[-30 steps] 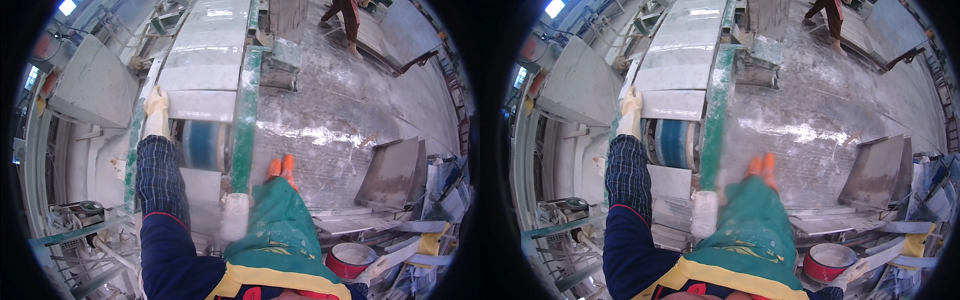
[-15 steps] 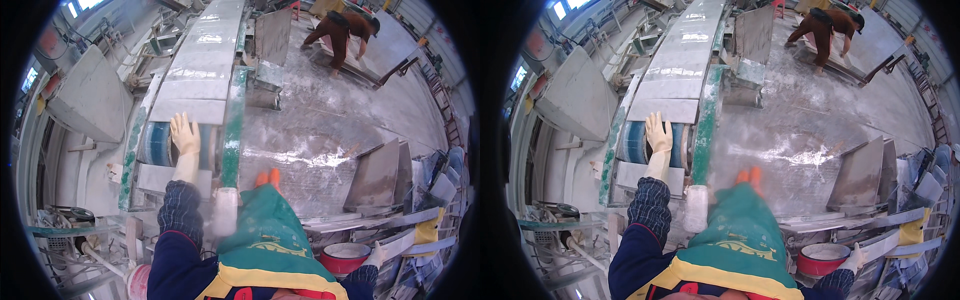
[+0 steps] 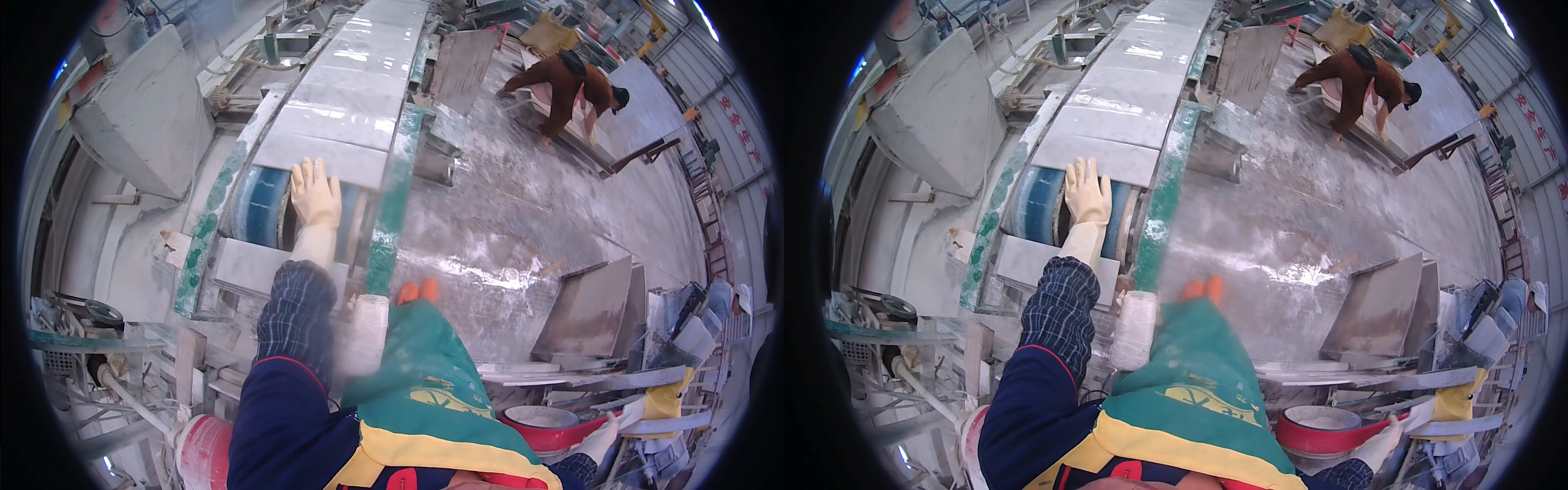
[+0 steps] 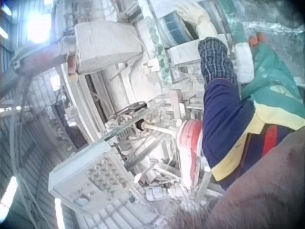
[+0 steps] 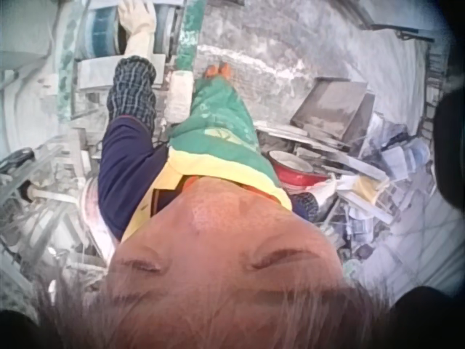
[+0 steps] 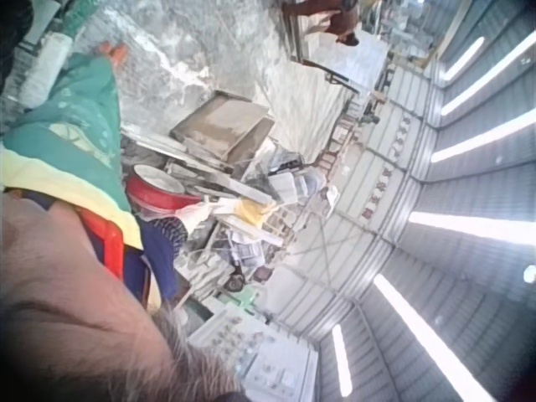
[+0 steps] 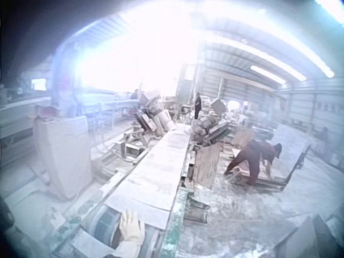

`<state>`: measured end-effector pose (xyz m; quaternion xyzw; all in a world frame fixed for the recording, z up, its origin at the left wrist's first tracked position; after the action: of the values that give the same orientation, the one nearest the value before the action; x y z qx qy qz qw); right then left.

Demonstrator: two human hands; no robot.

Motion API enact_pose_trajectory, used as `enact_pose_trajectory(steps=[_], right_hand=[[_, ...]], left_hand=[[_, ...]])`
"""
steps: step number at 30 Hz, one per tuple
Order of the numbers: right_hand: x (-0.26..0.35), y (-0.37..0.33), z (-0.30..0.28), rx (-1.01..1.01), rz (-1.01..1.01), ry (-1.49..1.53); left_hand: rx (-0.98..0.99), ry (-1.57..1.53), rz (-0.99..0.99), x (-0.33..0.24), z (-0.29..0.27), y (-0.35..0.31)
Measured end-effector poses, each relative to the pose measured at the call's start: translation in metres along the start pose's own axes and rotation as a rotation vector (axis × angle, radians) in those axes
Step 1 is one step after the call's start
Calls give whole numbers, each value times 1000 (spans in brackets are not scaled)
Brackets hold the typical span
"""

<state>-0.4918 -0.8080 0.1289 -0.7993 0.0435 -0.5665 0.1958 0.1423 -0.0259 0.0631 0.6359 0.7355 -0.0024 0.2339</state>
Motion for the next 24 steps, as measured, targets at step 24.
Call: enact_pose_trajectory(steps=[24], right_hand=[[98,-470,609,1795,-1615,-1094]], left_hand=[[393,-1977,-397,-79,-53,-116]])
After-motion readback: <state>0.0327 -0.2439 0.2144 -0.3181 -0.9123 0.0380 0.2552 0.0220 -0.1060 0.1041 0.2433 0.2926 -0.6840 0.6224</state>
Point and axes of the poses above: each hand's wrist, its own y-axis towards the middle knuckle, its own z-axis out of the palm, x = y × z, the point moved 8 cm from there along y, towards the middle knuckle, and after that the axes turned 15 degrees about x, right-handed, at the moved point
